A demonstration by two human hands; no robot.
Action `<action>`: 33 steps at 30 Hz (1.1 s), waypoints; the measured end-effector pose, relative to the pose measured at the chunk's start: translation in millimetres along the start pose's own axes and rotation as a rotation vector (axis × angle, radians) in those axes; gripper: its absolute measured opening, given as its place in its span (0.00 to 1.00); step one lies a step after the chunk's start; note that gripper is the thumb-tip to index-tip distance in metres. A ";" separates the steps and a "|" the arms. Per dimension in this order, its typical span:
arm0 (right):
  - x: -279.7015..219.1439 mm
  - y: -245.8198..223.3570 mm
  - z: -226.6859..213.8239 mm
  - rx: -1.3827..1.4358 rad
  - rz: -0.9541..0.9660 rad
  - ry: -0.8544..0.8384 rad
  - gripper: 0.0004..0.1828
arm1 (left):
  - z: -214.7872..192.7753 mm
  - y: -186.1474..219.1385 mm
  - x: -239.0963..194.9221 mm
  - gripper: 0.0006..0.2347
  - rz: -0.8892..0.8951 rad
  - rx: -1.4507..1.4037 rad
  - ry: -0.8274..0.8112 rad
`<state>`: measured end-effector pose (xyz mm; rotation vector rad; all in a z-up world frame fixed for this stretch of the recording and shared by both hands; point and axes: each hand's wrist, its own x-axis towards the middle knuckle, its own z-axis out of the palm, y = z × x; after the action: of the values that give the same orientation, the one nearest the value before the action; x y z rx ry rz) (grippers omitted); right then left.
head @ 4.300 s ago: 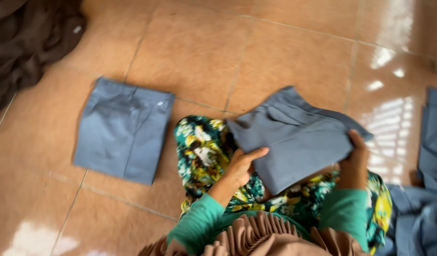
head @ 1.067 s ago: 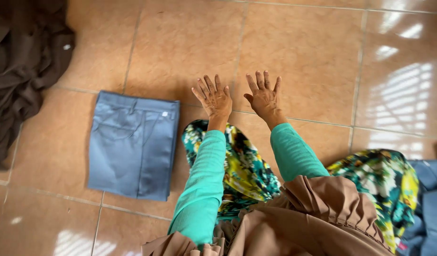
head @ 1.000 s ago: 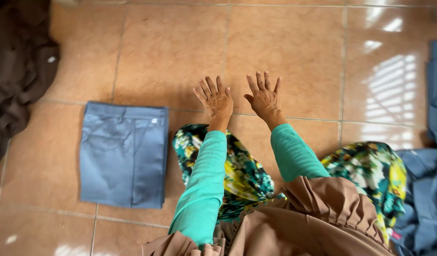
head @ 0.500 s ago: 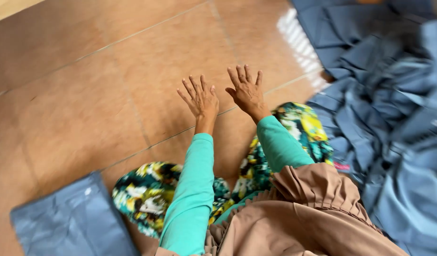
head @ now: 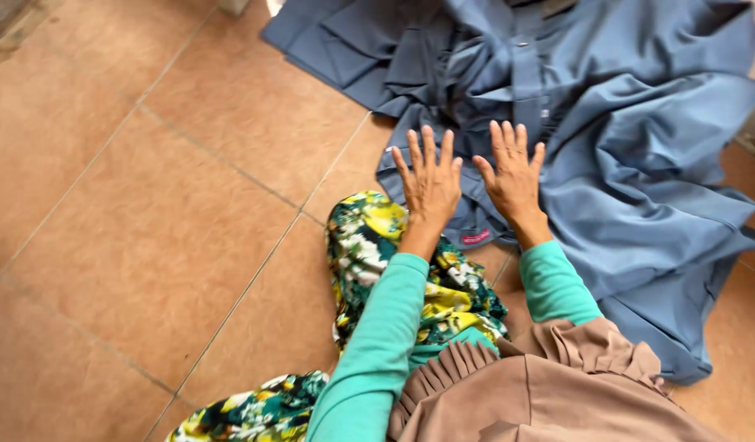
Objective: The person sits on a tiled floor and folds multiple pairs of gray trousers by hand. They smooth out each pair, fold the legs together, and then fold the garment into a compact rectangle before stacking it with the others.
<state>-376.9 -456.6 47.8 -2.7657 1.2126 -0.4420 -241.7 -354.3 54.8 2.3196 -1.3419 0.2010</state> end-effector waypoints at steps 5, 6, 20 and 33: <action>-20.7 75.8 0.8 -0.113 0.036 0.201 0.37 | 29.6 62.4 -17.6 0.24 0.134 -0.095 -0.169; -12.5 82.4 1.4 -0.110 0.049 0.207 0.37 | 34.2 67.1 -19.7 0.24 0.148 -0.091 -0.172; 134.3 160.3 41.9 -0.390 -0.354 0.453 0.11 | 81.1 21.7 -14.8 0.24 -0.037 -0.232 -0.358; 4.7 30.9 -13.9 0.235 -0.141 -0.120 0.08 | 53.4 21.6 -20.2 0.33 0.134 -0.392 -0.133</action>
<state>-399.8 -480.7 56.1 -2.6416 0.8822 -0.3951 -275.7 -371.6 7.1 1.9456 -1.4525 -0.1663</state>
